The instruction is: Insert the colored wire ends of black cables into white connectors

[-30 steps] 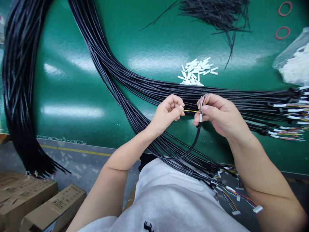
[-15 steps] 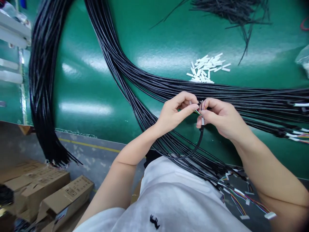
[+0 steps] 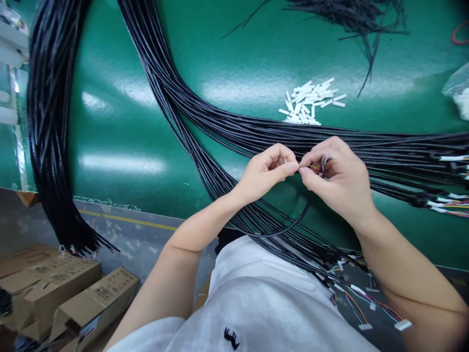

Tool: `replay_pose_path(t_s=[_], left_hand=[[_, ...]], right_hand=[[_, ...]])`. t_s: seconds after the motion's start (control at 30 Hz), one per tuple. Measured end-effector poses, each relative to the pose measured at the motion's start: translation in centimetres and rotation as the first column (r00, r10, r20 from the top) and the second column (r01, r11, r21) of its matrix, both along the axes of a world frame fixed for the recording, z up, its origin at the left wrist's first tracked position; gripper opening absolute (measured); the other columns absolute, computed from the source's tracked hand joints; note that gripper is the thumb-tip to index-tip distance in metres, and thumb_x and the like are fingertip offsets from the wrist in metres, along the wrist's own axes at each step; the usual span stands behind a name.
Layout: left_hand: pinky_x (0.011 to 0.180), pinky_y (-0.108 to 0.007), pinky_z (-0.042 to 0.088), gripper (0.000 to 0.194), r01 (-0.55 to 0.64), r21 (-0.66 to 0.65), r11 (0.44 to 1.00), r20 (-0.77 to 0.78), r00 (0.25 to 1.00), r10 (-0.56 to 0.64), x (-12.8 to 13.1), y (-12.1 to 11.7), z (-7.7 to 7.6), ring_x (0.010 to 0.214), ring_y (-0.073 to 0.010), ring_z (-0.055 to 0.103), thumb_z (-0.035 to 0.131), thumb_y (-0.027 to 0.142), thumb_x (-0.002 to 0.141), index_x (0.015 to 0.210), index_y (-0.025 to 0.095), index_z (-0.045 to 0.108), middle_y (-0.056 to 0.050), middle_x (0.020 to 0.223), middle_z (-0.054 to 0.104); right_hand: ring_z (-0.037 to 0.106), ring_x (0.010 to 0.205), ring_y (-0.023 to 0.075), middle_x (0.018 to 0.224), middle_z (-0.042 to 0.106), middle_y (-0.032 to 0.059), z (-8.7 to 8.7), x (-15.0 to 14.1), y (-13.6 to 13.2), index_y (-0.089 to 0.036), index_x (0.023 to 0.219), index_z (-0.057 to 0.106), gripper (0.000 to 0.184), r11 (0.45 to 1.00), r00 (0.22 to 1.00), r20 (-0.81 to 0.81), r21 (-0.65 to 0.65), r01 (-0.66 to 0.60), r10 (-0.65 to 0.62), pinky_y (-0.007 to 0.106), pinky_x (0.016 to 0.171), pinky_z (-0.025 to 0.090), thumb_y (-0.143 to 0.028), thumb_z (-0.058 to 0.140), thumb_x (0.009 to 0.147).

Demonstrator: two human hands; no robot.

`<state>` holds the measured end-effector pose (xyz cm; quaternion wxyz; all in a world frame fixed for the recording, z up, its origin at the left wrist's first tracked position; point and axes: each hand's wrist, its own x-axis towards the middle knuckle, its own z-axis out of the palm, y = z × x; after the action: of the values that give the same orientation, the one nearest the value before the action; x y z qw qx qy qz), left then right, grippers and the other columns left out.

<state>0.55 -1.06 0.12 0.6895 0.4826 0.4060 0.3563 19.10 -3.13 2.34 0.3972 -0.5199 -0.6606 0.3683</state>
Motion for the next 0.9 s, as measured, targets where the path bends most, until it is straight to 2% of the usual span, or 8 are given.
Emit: replay_pose_path(t_s=[0.13,0.27,0.43,0.53,0.67,0.8,0.9], left_hand=[[0.060,-0.019,0.046,0.043,0.006,-0.050,0.999,0.048,0.999,-0.003,-0.03,0.07,-0.03,0.066,-0.0055,0.055,0.088,0.055,0.077,0.086,0.019,0.066,0.003,0.077,0.064],[0.067,-0.020,0.050,0.035,-0.005,-0.043,0.999,0.097,0.995,0.009,-0.39,0.26,-0.11,0.068,-0.0055,0.055,0.082,0.053,0.086,0.106,0.024,0.079,0.003,0.081,0.066],[0.071,-0.020,0.050,0.036,0.090,-0.101,0.991,0.181,0.981,-0.070,-0.66,0.39,-0.38,0.073,-0.0059,0.056,0.077,0.051,0.091,0.119,0.029,0.082,0.001,0.085,0.071],[0.074,-0.019,0.053,0.033,0.086,-0.146,0.986,0.239,0.970,-0.049,-0.67,0.32,-0.54,0.076,-0.0055,0.061,0.079,0.047,0.090,0.116,0.028,0.082,0.001,0.088,0.074],[0.073,-0.016,0.054,0.023,0.033,-0.162,0.986,0.233,0.972,0.006,-0.66,0.27,-0.60,0.075,-0.0031,0.067,0.085,0.040,0.086,0.103,0.023,0.081,0.001,0.093,0.079],[0.073,-0.017,0.057,0.032,0.038,-0.174,0.984,0.210,0.978,0.000,-0.56,0.23,-0.36,0.074,-0.0047,0.071,0.086,0.039,0.085,0.108,0.020,0.074,0.001,0.087,0.079],[0.070,-0.017,0.056,0.033,0.045,-0.180,0.983,0.217,0.976,-0.005,-0.48,0.16,-0.18,0.072,-0.0049,0.071,0.086,0.040,0.085,0.105,0.020,0.069,0.002,0.084,0.077]], right_hand=[[0.052,0.064,0.0120,0.085,0.058,0.0008,-0.39,-0.03,-0.03,-0.024,0.080,0.066,0.017,0.996,0.996,0.089,0.092,0.007,-0.015,0.029,0.054,0.042,-0.007,0.067,0.083],[0.052,0.065,0.0124,0.084,0.057,0.0012,-0.29,0.03,0.04,-0.025,0.079,0.062,0.021,0.982,0.986,0.114,0.162,0.099,-0.118,0.029,0.053,0.041,-0.005,0.066,0.083],[0.050,0.062,0.0123,0.086,0.057,0.0014,-0.51,-0.01,0.02,-0.025,0.080,0.062,0.018,0.968,0.978,0.158,0.232,0.095,-0.134,0.029,0.050,0.041,-0.008,0.066,0.083],[0.047,0.059,0.0117,0.086,0.058,0.0014,-0.80,0.00,-0.01,-0.025,0.080,0.062,0.020,0.955,0.971,0.190,0.286,0.083,-0.141,0.029,0.049,0.040,-0.006,0.067,0.081],[0.045,0.058,0.0116,0.088,0.059,0.0020,-0.81,0.03,-0.10,-0.025,0.081,0.062,0.021,0.958,0.972,0.193,0.275,0.079,-0.135,0.029,0.049,0.039,-0.005,0.066,0.081],[0.045,0.058,0.0119,0.088,0.059,0.0020,-0.83,0.00,-0.15,-0.026,0.082,0.062,0.021,0.955,0.969,0.200,0.284,0.082,-0.143,0.030,0.049,0.039,-0.006,0.067,0.083],[0.045,0.057,0.0125,0.088,0.061,0.0023,-0.99,-0.02,-0.16,-0.026,0.083,0.062,0.020,0.951,0.965,0.211,0.297,0.091,-0.158,0.031,0.051,0.040,-0.007,0.068,0.083]])
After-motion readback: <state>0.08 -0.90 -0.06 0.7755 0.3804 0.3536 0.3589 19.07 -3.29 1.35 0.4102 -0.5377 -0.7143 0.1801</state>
